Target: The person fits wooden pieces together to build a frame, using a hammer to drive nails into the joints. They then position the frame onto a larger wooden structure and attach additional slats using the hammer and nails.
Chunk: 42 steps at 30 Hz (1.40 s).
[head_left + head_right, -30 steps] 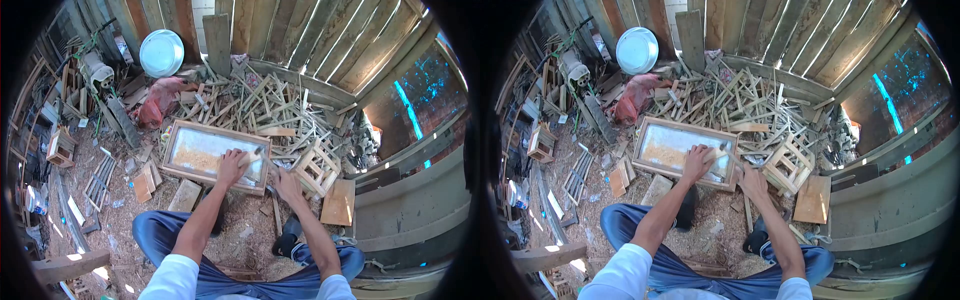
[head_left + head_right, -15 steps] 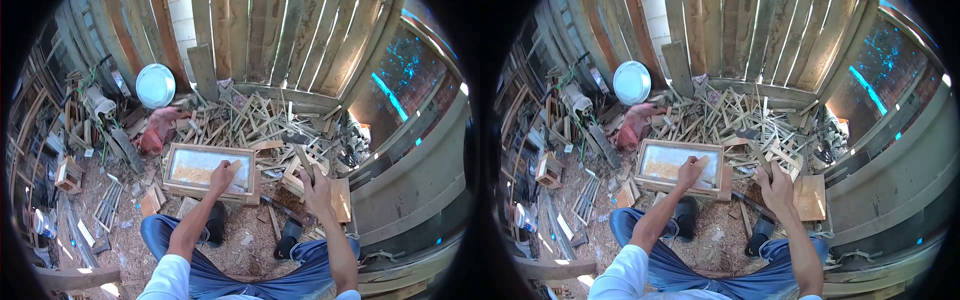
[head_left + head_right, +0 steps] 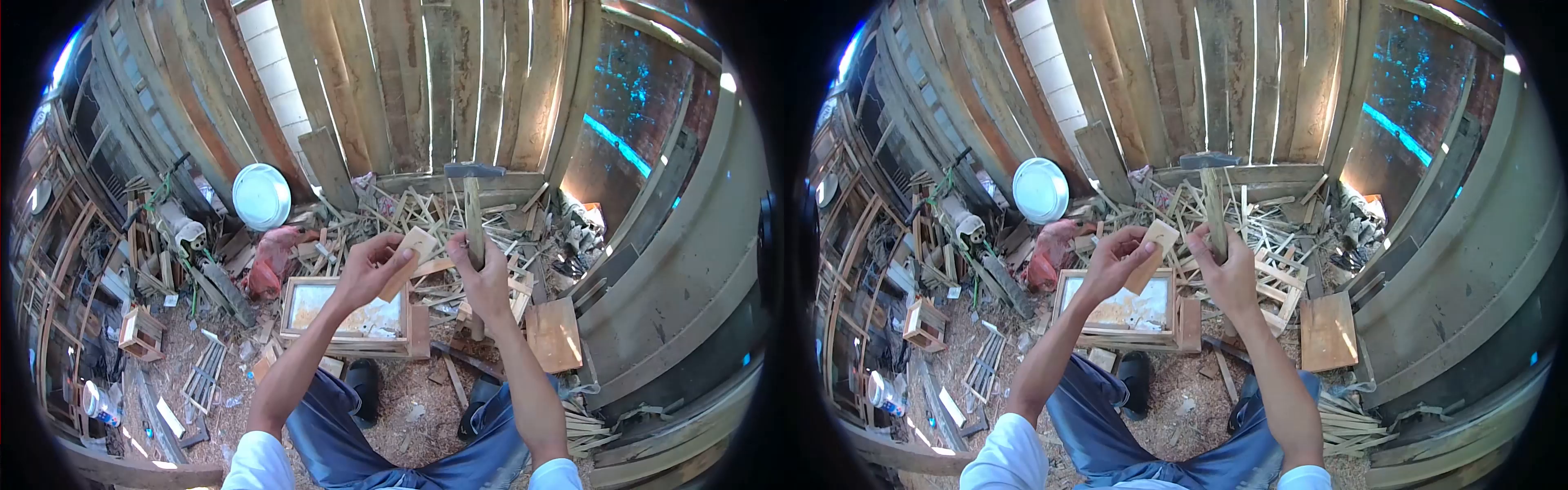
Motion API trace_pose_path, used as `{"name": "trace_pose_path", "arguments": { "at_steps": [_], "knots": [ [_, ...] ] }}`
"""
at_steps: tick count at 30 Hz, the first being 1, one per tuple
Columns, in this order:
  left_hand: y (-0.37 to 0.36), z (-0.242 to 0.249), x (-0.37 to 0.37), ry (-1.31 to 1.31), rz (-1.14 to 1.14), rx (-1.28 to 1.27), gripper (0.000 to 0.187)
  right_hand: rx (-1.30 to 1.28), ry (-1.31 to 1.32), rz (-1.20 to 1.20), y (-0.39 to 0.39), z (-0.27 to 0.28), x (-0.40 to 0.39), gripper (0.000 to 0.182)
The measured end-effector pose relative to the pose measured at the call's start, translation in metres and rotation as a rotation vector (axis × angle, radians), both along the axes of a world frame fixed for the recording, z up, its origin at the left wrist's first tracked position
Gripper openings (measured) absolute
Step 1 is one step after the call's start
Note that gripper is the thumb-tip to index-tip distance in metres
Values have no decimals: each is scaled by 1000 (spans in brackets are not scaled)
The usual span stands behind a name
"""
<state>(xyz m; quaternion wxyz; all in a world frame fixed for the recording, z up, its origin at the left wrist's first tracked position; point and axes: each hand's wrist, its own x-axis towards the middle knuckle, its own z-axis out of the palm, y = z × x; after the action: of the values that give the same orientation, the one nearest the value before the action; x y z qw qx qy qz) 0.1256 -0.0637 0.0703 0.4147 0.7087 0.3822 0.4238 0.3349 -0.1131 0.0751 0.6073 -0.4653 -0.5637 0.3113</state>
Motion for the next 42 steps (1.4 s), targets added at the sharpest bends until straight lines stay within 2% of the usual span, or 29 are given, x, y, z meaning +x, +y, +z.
{"name": "trace_pose_path", "arguments": {
  "at_steps": [4, 9, 13, 15, 17, 18, 20, 22, 29, 31, 33, 35, 42],
  "knots": [
    [-20, 37, 23, 88, 9, 133, 37, -2, 158, 151, 3, 1, 10, 30],
    [-18, 46, 27, 168, 16, 209, 34, -89, 269, 303, -1, -3, 19, 27],
    [-25, 55, 32, 74, -33, 176, 34, -95, 359, 357, -10, 2, 15, 25],
    [-30, 57, 33, 38, -66, 145, 34, -113, 344, 384, -13, -2, 15, 29],
    [-34, 57, 34, -78, -120, 70, 34, -26, 365, 421, -17, -3, 10, 35],
    [-38, 57, 34, -77, -122, 60, 34, -55, 301, 416, -17, -6, 12, 40],
    [-44, 61, 33, -172, -153, -73, 32, -48, 279, 416, -22, -4, 12, 40],
    [-48, 63, 33, -204, -166, -84, 30, -34, 250, 423, -26, 4, 12, 40],
    [-54, 73, 27, -241, -187, -177, 25, -10, 316, 430, -33, 11, 4, 37],
    [-52, 74, 26, -205, -171, -160, 24, -34, 321, 440, -36, 14, 4, 37],
    [-53, 71, 26, -171, -158, -147, 24, -37, 174, 367, -38, 16, 5, 36],
    [-52, 68, 27, -137, -117, -40, 25, 1, 149, 337, -38, 13, 3, 35],
    [-57, 67, 23, -121, -165, 7, 28, 110, 113, 263, -41, 10, -4, 31]
  ]
}}
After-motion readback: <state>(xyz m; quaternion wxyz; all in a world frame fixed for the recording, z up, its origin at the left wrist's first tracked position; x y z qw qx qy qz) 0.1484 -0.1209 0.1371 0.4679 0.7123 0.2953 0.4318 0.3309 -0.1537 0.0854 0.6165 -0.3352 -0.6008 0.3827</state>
